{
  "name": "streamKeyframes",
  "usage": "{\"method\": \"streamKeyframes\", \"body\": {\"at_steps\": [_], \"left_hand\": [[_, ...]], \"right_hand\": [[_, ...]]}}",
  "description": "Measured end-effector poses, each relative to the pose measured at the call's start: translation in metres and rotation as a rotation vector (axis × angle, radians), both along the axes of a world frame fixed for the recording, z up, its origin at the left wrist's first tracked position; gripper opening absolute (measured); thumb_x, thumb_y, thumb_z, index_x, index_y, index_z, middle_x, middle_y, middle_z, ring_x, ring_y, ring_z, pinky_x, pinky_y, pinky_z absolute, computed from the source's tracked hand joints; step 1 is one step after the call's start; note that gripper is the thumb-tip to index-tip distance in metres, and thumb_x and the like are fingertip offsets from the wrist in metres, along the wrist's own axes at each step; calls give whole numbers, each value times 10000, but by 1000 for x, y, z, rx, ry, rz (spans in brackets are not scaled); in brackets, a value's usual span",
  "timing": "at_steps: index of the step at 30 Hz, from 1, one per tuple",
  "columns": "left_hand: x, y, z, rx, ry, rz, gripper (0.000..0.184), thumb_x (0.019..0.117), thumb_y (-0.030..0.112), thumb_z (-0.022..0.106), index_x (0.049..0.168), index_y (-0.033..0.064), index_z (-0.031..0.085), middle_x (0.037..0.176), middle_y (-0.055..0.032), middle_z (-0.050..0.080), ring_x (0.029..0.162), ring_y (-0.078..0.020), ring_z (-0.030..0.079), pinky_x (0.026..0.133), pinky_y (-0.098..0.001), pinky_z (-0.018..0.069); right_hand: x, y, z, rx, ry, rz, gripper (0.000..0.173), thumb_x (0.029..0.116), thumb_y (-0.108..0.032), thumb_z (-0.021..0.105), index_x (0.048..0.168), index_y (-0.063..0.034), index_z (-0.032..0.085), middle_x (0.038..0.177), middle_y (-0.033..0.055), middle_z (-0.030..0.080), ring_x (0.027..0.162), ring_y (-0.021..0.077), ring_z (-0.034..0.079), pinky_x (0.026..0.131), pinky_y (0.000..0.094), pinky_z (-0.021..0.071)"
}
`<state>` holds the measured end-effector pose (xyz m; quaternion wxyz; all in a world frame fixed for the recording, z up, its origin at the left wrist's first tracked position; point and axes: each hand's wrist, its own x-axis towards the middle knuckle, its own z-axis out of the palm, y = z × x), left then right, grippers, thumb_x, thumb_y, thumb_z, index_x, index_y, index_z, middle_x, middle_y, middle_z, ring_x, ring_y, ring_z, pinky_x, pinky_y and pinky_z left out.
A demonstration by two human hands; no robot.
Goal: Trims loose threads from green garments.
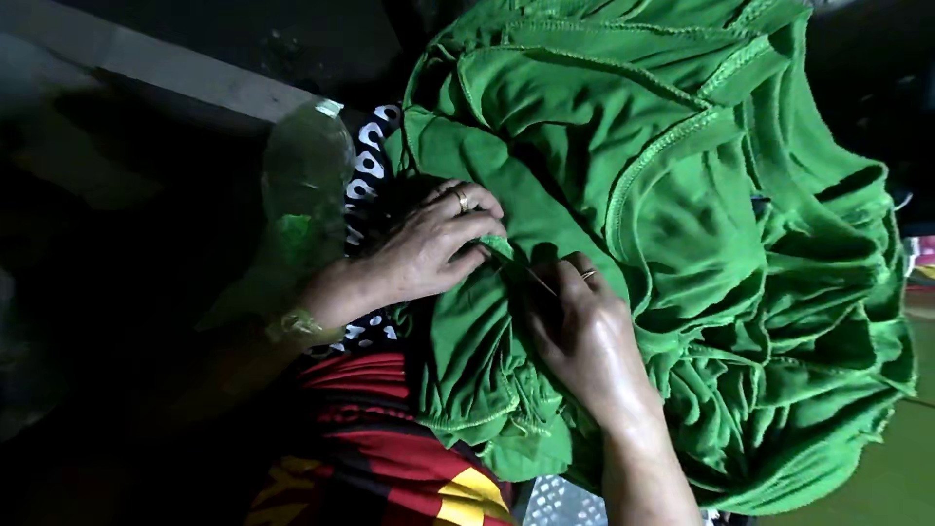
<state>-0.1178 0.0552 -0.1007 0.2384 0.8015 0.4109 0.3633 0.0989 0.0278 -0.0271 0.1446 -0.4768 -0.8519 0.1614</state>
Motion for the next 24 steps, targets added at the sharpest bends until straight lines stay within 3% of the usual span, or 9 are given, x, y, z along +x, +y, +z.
{"method": "streamKeyframes", "body": {"at_steps": [3, 6, 9, 11, 13, 16, 19, 21, 24], "left_hand": [[10, 11, 19, 83, 34, 17, 267, 956, 204, 517, 1068, 54, 707, 1194, -140, 700, 1226, -327, 598, 1082, -494, 396], [34, 18, 28, 152, 52, 144, 380, 856, 306, 687, 1155, 72, 684, 1236, -156, 678, 1233, -359, 601, 1140, -595, 316], [49, 26, 27, 247, -20, 270, 325, 865, 97, 650, 1186, 55, 673, 1249, -175, 670, 1212, -354, 611, 1148, -556, 315], [49, 28, 26, 280, -35, 259, 306, 892, 11, 582, 1187, 57, 650, 1280, -189, 644, 1262, -345, 574, 1176, -512, 284], [44, 25, 21, 274, -73, 171, 279, 903, 47, 589, 1174, 47, 657, 1322, -217, 614, 1293, -345, 541, 1163, -453, 324], [30, 17, 13, 220, -277, -18, 299, 944, 240, 582, 1159, 34, 611, 1376, -211, 556, 1347, -249, 487, 1136, -344, 382], [25, 11, 12, 236, -360, 3, 254, 979, 264, 571, 1081, 36, 611, 1149, -130, 602, 1151, -145, 547, 993, -255, 436], [37, 10, 15, 181, -219, 134, 310, 942, 284, 688, 1102, 25, 631, 1104, -175, 641, 1014, -203, 619, 858, -297, 513], [56, 21, 20, 69, -40, 266, 493, 872, 295, 773, 1210, -29, 620, 1174, -268, 623, 983, -352, 640, 823, -433, 533]], "right_hand": [[3, 7, 4, 69, 88, -43, 151, 947, -75, 609, 1034, 28, 677, 919, 151, 672, 689, 202, 659, 578, 331, 548], [8, 13, 14, 132, 166, -62, 141, 974, -59, 589, 1058, 32, 658, 898, 123, 660, 765, 131, 637, 692, 231, 540], [18, 14, 25, 221, 125, -71, 154, 917, -33, 601, 1035, 35, 671, 929, 148, 630, 772, 137, 606, 673, 209, 502], [32, 15, 26, 247, 127, -70, 150, 909, -25, 605, 1018, 33, 690, 978, 157, 610, 863, 136, 597, 752, 179, 494], [48, 17, 22, 217, 161, -77, 161, 899, -20, 605, 1020, 41, 694, 1015, 169, 617, 937, 141, 601, 833, 187, 491], [60, 20, 10, 84, 302, -170, 170, 902, -11, 599, 1043, 45, 677, 1030, 118, 660, 917, 55, 627, 816, 164, 519], [58, 23, 6, -51, 442, -309, 167, 942, -42, 607, 1096, 0, 654, 957, 9, 652, 769, -49, 586, 677, 109, 497], [55, 25, 8, -68, 469, -330, 171, 945, -40, 599, 1105, -10, 650, 947, -5, 649, 748, -57, 577, 658, 104, 487], [54, 24, 10, 9, 433, -269, 161, 926, -26, 586, 1065, -1, 663, 961, 21, 642, 785, -41, 577, 689, 99, 482]]}}
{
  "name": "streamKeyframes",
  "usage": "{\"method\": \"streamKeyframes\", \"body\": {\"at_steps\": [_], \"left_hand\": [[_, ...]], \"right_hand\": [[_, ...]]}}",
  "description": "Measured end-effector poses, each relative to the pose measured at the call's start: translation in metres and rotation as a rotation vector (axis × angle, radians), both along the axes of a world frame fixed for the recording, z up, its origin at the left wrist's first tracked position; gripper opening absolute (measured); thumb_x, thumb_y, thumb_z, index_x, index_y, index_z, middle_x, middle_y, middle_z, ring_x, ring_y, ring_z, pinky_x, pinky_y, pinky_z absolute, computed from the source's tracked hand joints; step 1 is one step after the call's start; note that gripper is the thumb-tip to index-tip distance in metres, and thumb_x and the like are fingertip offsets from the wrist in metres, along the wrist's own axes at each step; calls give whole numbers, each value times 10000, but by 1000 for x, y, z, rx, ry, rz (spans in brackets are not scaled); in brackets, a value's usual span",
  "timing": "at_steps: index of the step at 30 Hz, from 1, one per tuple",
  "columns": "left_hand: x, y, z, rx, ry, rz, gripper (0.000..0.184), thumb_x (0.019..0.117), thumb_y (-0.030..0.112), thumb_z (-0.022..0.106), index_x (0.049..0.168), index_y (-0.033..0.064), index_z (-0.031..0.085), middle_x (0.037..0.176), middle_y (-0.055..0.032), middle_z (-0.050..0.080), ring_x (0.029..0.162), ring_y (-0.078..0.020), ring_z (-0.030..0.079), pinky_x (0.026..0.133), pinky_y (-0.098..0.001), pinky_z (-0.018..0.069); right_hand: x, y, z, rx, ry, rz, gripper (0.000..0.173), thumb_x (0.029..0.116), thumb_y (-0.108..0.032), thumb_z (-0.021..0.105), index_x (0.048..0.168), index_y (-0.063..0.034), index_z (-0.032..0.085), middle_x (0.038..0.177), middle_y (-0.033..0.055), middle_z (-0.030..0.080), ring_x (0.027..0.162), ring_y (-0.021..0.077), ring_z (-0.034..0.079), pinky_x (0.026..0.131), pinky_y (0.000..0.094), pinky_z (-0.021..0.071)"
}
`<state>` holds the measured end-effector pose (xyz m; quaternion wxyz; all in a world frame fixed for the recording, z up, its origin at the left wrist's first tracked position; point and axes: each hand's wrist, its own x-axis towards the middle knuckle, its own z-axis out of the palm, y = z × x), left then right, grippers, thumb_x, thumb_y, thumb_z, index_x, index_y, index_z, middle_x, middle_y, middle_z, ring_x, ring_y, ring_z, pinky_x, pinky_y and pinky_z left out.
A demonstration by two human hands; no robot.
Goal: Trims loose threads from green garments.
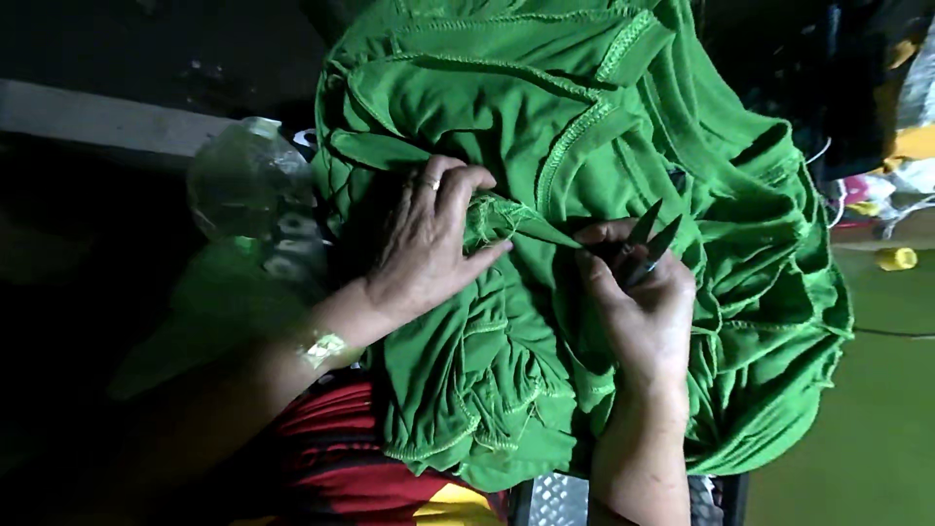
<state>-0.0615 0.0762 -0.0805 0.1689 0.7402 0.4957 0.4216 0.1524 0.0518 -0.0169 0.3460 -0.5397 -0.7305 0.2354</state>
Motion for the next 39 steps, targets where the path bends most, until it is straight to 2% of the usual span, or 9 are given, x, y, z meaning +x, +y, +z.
{"method": "streamKeyframes", "body": {"at_steps": [2, 5, 11, 15, 19, 22, 26, 31, 39], "left_hand": [[-2, 5, 4, 30, -23, -22, 318, 868, 48, 667, 1166, -44, 607, 1109, -246, 622, 909, -276, 618, 769, -325, 502], [-28, -5, 4, 41, -17, -203, 217, 880, -70, 536, 1078, -49, 624, 1140, -230, 643, 1088, -275, 621, 965, -317, 486], [-66, -19, -9, -179, -59, -369, 260, 906, 205, 582, 1086, 69, 713, 1306, -137, 611, 1255, -195, 556, 1064, -347, 451], [-41, -18, 13, -91, -115, -306, 224, 930, 229, 625, 1005, 35, 707, 1085, -118, 635, 929, -97, 613, 812, -222, 527], [-3, -21, 2, -54, -9, -215, 322, 904, 360, 720, 1013, 57, 744, 985, -146, 661, 806, -211, 638, 704, -324, 535], [-2, -21, 1, -85, -52, -195, 150, 954, 163, 664, 942, 59, 770, 959, -111, 693, 860, -150, 656, 785, -242, 526], [-18, -22, 16, -315, -66, -232, 131, 996, 146, 620, 993, 79, 734, 1002, -44, 674, 878, -66, 631, 795, -192, 512], [-11, -22, 5, -287, -80, -183, 182, 1034, 205, 559, 1018, 74, 685, 975, -50, 647, 845, -53, 603, 771, -179, 489], [-11, -25, -3, -209, -170, -181, 203, 1047, 196, 541, 1027, 36, 665, 1028, -70, 619, 902, -49, 593, 820, -168, 486]], "right_hand": [[4, -3, -2, 112, -56, 76, 152, 898, 10, 588, 1007, 44, 689, 1003, 105, 655, 895, 39, 607, 796, 142, 499], [11, -10, -14, 141, -97, 203, 124, 883, 23, 612, 964, 48, 702, 1017, 153, 653, 989, 124, 628, 896, 192, 509], [15, -19, -35, -46, 200, 244, 143, 893, 64, 573, 958, -13, 675, 997, -7, 694, 993, 3, 636, 884, 178, 536], [10, -21, -29, -117, 170, 187, 174, 881, 87, 556, 1007, 24, 658, 925, -13, 692, 832, -43, 619, 752, 128, 525], [5, -24, -26, -189, 75, 97, 200, 879, -16, 563, 1073, -27, 610, 944, -20, 681, 790, -34, 607, 672, 132, 506], [6, -27, -24, -236, 59, 125, 308, 868, -107, 576, 1168, -38, 570, 1008, -4, 675, 853, -10, 634, 702, 167, 537], [6, -29, -19, -227, -13, 180, 315, 980, -118, 569, 1278, -16, 554, 1113, 43, 677, 985, 43, 655, 859, 233, 559], [-16, -34, -20, 4, -291, 63, 253, 950, -73, 623, 1190, -24, 686, 1037, 117, 723, 928, 244, 698, 812, 474, 539], [-32, -28, -28, 177, -487, -10, 212, 947, -44, 608, 1079, -95, 766, 911, 141, 724, 815, 313, 704, 681, 458, 522]]}}
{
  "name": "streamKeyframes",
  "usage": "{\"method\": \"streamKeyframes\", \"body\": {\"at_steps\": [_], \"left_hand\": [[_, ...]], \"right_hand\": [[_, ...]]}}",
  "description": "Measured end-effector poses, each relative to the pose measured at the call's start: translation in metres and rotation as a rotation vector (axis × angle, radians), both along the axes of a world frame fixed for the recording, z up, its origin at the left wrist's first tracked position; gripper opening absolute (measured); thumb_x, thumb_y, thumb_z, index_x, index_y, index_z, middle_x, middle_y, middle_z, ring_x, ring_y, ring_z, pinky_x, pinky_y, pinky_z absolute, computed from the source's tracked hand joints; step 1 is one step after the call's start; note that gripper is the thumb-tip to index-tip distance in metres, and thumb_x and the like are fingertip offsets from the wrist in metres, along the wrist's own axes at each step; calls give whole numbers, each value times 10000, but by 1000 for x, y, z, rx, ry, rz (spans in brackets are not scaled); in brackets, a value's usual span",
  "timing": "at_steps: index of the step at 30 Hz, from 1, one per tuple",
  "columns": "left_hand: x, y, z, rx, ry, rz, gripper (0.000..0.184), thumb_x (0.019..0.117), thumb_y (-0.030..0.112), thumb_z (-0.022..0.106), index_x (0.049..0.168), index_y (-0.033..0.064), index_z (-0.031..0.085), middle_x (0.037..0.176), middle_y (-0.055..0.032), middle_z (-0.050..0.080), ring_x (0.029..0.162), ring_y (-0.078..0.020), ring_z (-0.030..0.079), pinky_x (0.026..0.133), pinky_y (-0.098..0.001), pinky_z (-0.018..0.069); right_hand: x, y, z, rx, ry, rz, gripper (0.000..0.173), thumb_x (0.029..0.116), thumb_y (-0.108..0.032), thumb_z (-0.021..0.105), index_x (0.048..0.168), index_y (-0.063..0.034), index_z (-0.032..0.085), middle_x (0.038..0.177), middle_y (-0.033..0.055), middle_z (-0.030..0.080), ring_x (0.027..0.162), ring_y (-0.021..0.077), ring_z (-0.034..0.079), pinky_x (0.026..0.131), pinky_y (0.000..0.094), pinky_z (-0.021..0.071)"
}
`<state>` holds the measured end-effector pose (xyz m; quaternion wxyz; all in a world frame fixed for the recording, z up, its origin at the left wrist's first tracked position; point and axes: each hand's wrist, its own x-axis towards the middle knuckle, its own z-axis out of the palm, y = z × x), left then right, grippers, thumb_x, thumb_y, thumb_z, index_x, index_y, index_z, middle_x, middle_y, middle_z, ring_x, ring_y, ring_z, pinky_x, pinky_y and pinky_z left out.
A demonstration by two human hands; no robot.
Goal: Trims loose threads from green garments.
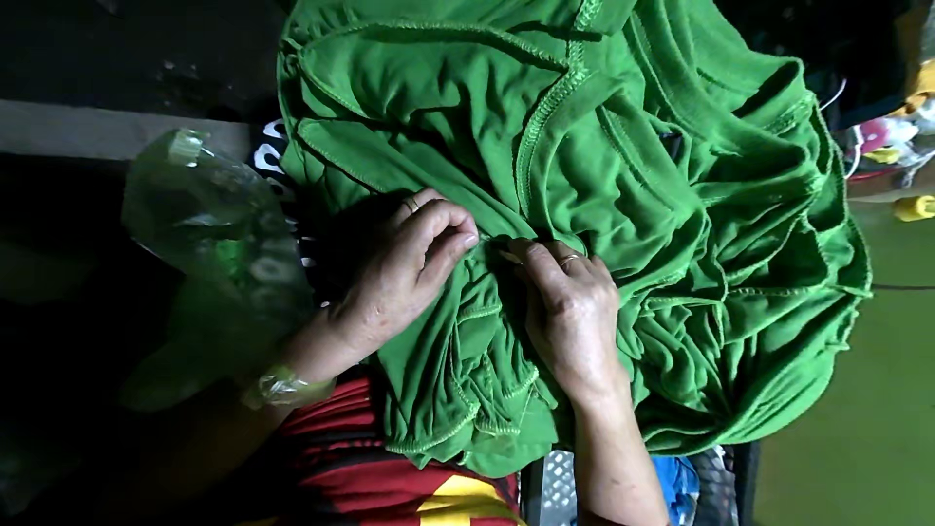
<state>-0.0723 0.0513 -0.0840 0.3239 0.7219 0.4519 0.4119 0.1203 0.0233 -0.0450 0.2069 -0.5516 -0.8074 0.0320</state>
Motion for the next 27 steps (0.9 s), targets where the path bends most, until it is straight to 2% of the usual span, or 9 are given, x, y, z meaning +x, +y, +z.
{"method": "streamKeyframes", "body": {"at_steps": [3, 4, 7, 9, 12, 15, 19, 21, 27], "left_hand": [[-2, -3, 0, -28, -37, 37, 171, 1039, 158, 558, 1041, 16, 652, 1060, -81, 609, 897, -44, 628, 815, -168, 543], [-1, -3, 0, -19, -28, 46, 173, 1030, 162, 581, 1044, 12, 665, 1073, -92, 616, 893, -48, 630, 808, -163, 542], [5, 0, 0, 92, 64, 42, 221, 992, 186, 656, 1072, -11, 714, 1044, -160, 657, 829, -126, 645, 755, -206, 544], [10, 3, -4, 191, 143, 48, 189, 983, 168, 662, 1025, 2, 742, 985, -168, 664, 783, -175, 634, 716, -234, 525], [11, 6, -4, 249, 206, 22, 166, 1008, 106, 606, 991, 1, 733, 963, -169, 685, 855, -237, 669, 777, -289, 537], [3, 6, -2, 206, 185, -26, 168, 1027, 109, 571, 1025, -4, 694, 982, -163, 670, 876, -228, 660, 793, -301, 535], [-1, 7, 0, 203, 200, -36, 157, 1037, 107, 551, 1052, 5, 669, 988, -162, 677, 885, -227, 677, 800, -305, 548], [-1, 8, 0, 202, 215, -45, 153, 1034, 108, 552, 1047, 10, 668, 993, -166, 681, 897, -243, 684, 802, -316, 551], [1, 9, -4, 232, 184, -18, 144, 1026, 107, 569, 1030, 7, 673, 962, -152, 670, 868, -207, 661, 785, -271, 532]], "right_hand": [[8, 4, -1, -95, 173, 14, 195, 965, -43, 600, 1115, -39, 724, 933, 126, 727, 825, 260, 703, 718, 450, 541], [11, 5, -1, -149, 247, 10, 192, 982, -58, 593, 1141, -25, 695, 947, 109, 717, 825, 215, 690, 732, 414, 541], [19, 6, -2, -276, 449, -1, 243, 998, -103, 601, 1221, -10, 621, 972, 49, 685, 830, 55, 655, 759, 226, 562], [20, 6, -4, -293, 524, 1, 258, 991, -91, 608, 1233, -1, 605, 983, 47, 691, 843, 36, 661, 765, 201, 563], [20, 5, -3, -276, 522, 2, 244, 981, -72, 616, 1214, 3, 615, 983, 53, 690, 844, 33, 660, 768, 189, 561], [21, 4, -3, -222, 417, 44, 221, 978, -87, 621, 1179, 3, 653, 985, 68, 702, 858, 74, 668, 791, 242, 566], [14, 2, 2, -132, 191, 56, 232, 943, -60, 617, 1154, -40, 711, 1021, 104, 738, 919, 235, 711, 789, 453, 552], [10, 3, 4, -93, 112, 42, 228, 935, -63, 623, 1138, -50, 725, 976, 117, 733, 874, 267, 707, 742, 458, 534], [7, 13, 3, -74, 57, 94, 219, 943, -69, 613, 1126, -63, 733, 908, 115, 712, 804, 269, 690, 673, 434, 518]]}}
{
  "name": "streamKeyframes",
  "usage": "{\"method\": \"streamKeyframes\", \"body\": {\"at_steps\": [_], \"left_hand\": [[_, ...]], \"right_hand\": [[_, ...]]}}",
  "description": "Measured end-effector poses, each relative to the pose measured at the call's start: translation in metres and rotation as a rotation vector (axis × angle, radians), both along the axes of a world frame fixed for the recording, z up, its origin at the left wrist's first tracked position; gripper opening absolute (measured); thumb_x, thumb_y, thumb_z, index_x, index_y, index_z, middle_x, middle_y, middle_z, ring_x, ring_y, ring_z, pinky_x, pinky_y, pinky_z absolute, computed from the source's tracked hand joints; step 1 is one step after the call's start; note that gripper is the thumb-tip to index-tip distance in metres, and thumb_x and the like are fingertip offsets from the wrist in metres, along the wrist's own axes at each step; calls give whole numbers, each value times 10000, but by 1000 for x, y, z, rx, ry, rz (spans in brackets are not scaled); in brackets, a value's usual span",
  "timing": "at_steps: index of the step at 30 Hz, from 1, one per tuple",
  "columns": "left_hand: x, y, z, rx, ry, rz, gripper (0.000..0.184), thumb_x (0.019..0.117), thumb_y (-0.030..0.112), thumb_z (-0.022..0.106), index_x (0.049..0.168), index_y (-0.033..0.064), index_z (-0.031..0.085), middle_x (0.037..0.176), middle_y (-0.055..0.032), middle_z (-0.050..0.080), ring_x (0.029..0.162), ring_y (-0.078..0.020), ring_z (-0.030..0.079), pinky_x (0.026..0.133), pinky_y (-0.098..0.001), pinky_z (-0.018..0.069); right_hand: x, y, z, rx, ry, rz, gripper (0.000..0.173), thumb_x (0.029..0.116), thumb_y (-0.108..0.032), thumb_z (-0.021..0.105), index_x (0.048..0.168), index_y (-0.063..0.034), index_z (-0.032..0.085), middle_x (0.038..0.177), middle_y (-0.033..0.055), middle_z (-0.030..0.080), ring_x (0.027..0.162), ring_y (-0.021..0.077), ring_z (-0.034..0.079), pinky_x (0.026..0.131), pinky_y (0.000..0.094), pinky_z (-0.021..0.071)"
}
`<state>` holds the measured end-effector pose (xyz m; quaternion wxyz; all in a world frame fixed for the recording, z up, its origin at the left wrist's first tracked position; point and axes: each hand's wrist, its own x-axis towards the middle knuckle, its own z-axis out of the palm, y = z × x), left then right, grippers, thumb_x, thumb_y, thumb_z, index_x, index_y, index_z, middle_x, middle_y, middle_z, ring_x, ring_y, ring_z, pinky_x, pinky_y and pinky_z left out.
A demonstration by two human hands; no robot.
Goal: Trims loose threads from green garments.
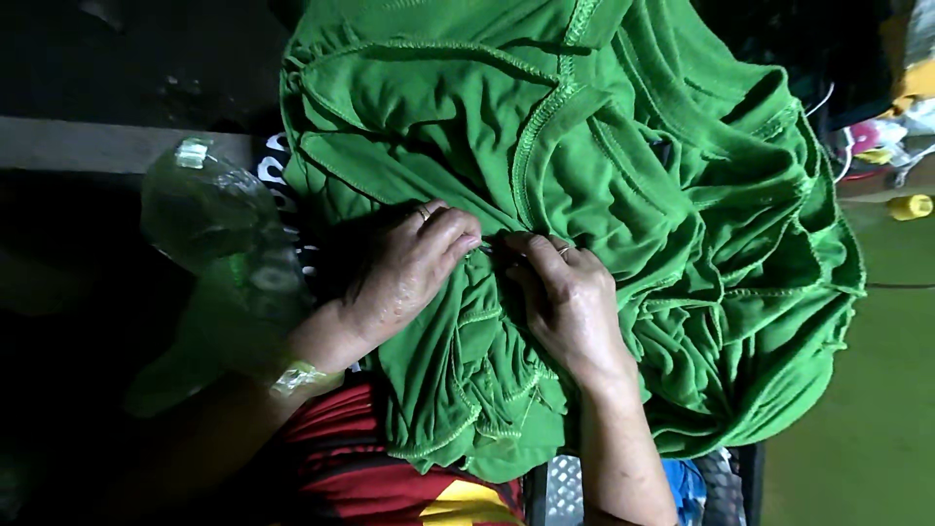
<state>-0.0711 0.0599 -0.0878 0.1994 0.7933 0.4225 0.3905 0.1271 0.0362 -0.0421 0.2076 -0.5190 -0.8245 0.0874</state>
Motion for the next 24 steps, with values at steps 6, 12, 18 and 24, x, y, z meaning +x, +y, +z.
{"method": "streamKeyframes", "body": {"at_steps": [6, 12, 18, 24], "left_hand": [[2, 0, -4, -43, -26, 57, 154, 1033, 130, 569, 1022, 1, 652, 985, -158, 634, 816, -186, 642, 735, -259, 534], [-5, 1, -1, -414, -309, 30, 217, 1079, 182, 476, 1067, 3, 598, 924, -41, 627, 806, -38, 652, 773, -204, 577], [-6, -5, 2, -375, -237, 92, 191, 1060, 182, 536, 1072, 24, 643, 981, -69, 633, 793, -53, 642, 742, -195, 566], [-6, -6, 0, -269, -161, 84, 201, 1040, 154, 543, 1038, 4, 678, 1012, -106, 639, 857, -75, 645, 800, -193, 552]], "right_hand": [[-2, 4, -5, 57, -43, 31, 211, 953, -45, 597, 1095, -70, 752, 868, 128, 711, 752, 291, 691, 639, 436, 522], [19, 7, -2, -196, 234, 73, 235, 983, -101, 606, 1197, -18, 655, 972, 77, 704, 860, 160, 677, 810, 376, 563], [21, 12, 6, -239, 160, 132, 231, 962, -109, 622, 1177, -36, 668, 952, 59, 710, 846, 157, 688, 774, 380, 569], [7, 14, 11, -158, -4, 105, 240, 911, -40, 624, 1140, -43, 696, 919, 107, 716, 817, 262, 712, 695, 463, 568]]}}
